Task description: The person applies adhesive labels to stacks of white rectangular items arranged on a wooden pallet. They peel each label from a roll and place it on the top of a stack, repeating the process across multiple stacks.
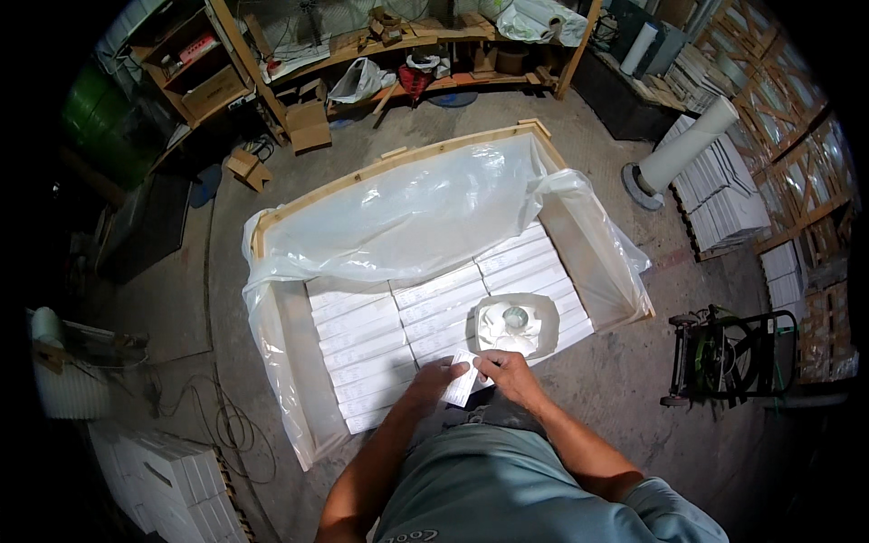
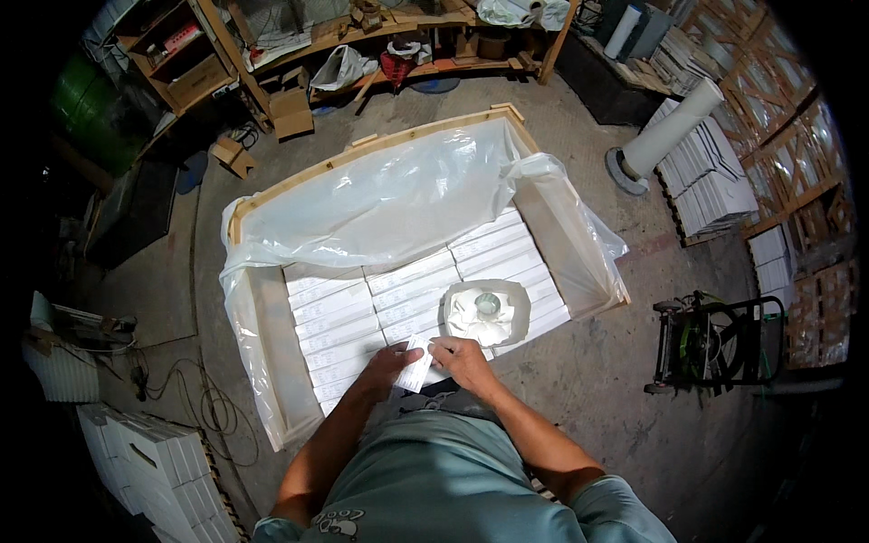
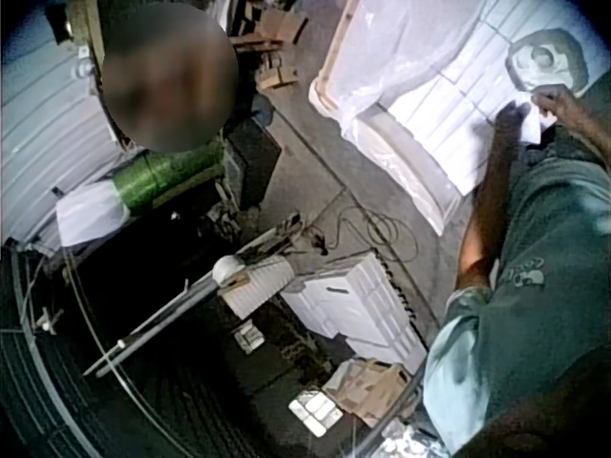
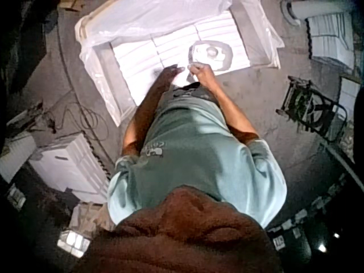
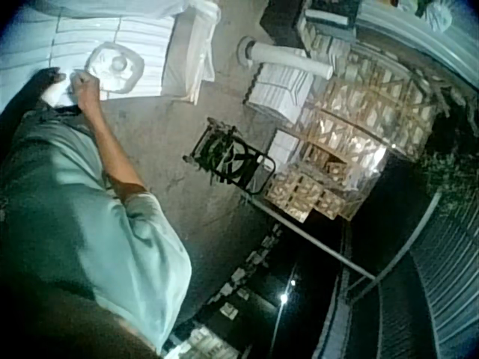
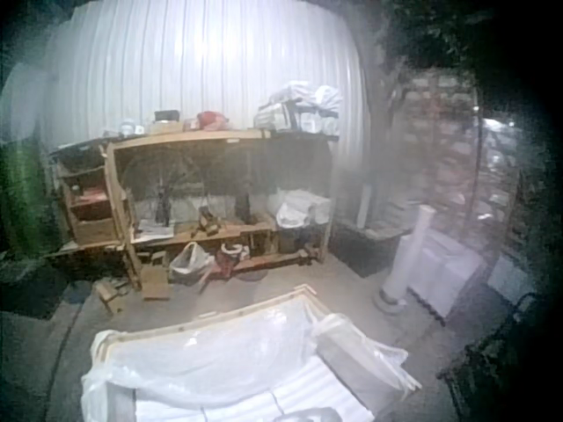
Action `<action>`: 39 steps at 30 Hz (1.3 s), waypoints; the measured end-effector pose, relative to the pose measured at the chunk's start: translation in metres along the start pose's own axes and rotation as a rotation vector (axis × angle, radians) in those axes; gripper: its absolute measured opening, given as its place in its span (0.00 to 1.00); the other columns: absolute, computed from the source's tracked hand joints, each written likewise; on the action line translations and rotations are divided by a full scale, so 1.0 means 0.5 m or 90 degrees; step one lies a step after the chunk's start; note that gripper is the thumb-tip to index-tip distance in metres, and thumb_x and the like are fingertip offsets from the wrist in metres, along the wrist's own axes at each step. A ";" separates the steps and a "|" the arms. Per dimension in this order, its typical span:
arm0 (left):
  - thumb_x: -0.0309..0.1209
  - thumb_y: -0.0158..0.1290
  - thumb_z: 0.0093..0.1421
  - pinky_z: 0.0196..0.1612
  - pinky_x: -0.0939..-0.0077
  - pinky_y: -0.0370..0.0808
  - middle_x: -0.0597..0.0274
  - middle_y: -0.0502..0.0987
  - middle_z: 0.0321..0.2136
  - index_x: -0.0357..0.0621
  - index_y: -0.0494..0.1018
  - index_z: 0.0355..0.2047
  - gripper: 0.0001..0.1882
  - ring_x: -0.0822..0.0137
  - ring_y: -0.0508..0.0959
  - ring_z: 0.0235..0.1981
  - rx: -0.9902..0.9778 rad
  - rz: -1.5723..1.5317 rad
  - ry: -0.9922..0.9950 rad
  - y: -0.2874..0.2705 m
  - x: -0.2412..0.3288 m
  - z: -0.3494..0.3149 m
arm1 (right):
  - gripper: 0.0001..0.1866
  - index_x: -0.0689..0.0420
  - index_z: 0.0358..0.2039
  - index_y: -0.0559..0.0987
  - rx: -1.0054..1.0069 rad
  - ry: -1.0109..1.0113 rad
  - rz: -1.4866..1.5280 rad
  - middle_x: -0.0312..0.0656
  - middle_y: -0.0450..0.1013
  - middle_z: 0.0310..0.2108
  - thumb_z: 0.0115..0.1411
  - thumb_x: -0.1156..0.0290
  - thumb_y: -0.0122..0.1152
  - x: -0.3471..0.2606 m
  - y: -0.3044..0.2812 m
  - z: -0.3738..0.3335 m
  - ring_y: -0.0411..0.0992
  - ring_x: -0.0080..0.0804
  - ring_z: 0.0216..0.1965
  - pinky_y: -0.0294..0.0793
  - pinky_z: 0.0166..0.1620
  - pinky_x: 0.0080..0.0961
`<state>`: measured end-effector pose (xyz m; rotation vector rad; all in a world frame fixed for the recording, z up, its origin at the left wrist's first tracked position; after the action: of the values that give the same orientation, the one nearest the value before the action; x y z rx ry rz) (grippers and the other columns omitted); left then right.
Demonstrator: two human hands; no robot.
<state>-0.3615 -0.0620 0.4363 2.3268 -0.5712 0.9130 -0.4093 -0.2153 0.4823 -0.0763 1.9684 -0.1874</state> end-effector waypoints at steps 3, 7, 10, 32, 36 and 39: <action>0.43 0.57 0.59 0.27 0.79 0.72 0.63 0.78 0.29 0.37 0.74 0.43 0.21 0.75 0.75 0.24 0.003 -0.036 0.022 0.002 -0.002 -0.001 | 0.14 0.62 0.33 0.81 -0.004 0.079 0.193 0.35 0.74 0.23 0.64 0.64 0.54 0.012 0.003 -0.002 0.65 0.19 0.25 0.63 0.30 0.18; 0.41 0.59 0.57 0.31 0.78 0.74 0.60 0.79 0.34 0.33 0.72 0.48 0.26 0.73 0.76 0.28 -0.019 -0.082 -0.006 0.005 0.004 -0.008 | 0.13 0.64 0.35 0.81 -0.060 0.113 0.371 0.39 0.75 0.25 0.62 0.65 0.57 0.024 -0.002 -0.004 0.66 0.20 0.24 0.63 0.29 0.18; 0.41 0.59 0.57 0.31 0.77 0.74 0.60 0.79 0.34 0.32 0.72 0.48 0.26 0.73 0.76 0.28 -0.015 -0.064 -0.012 -0.008 -0.014 0.002 | 0.12 0.64 0.35 0.81 -0.061 0.129 0.384 0.40 0.75 0.25 0.60 0.67 0.60 0.031 0.001 -0.002 0.66 0.21 0.24 0.63 0.28 0.17; 0.43 0.57 0.58 0.32 0.76 0.72 0.59 0.78 0.31 0.31 0.74 0.46 0.26 0.72 0.75 0.29 0.018 0.070 0.011 -0.016 0.015 -0.008 | 0.13 0.64 0.36 0.83 -0.134 0.128 0.253 0.39 0.77 0.23 0.58 0.65 0.65 0.041 -0.001 0.033 0.64 0.18 0.21 0.61 0.25 0.16; 0.42 0.57 0.58 0.32 0.76 0.72 0.59 0.78 0.31 0.31 0.74 0.46 0.25 0.72 0.75 0.28 0.012 0.081 0.011 -0.022 0.011 0.000 | 0.13 0.64 0.34 0.83 -0.131 0.129 0.265 0.39 0.76 0.23 0.58 0.65 0.64 0.047 -0.001 0.038 0.64 0.18 0.21 0.61 0.25 0.17; 0.40 0.56 0.59 0.32 0.76 0.72 0.59 0.78 0.31 0.31 0.74 0.46 0.23 0.72 0.75 0.28 0.017 0.098 0.032 -0.023 0.011 0.004 | 0.11 0.64 0.33 0.82 -0.115 0.136 0.216 0.38 0.77 0.25 0.59 0.68 0.63 0.045 0.002 0.038 0.71 0.20 0.26 0.66 0.28 0.17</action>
<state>-0.3505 -0.0556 0.4349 2.3011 -0.7292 1.0515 -0.4006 -0.2192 0.4543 0.1663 2.1729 0.2113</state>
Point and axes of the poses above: each hand's wrist, its own z-axis towards the middle knuckle, its own y-axis out of the palm, x = y × z, the point moved 6 cm from there along z, towards the middle knuckle
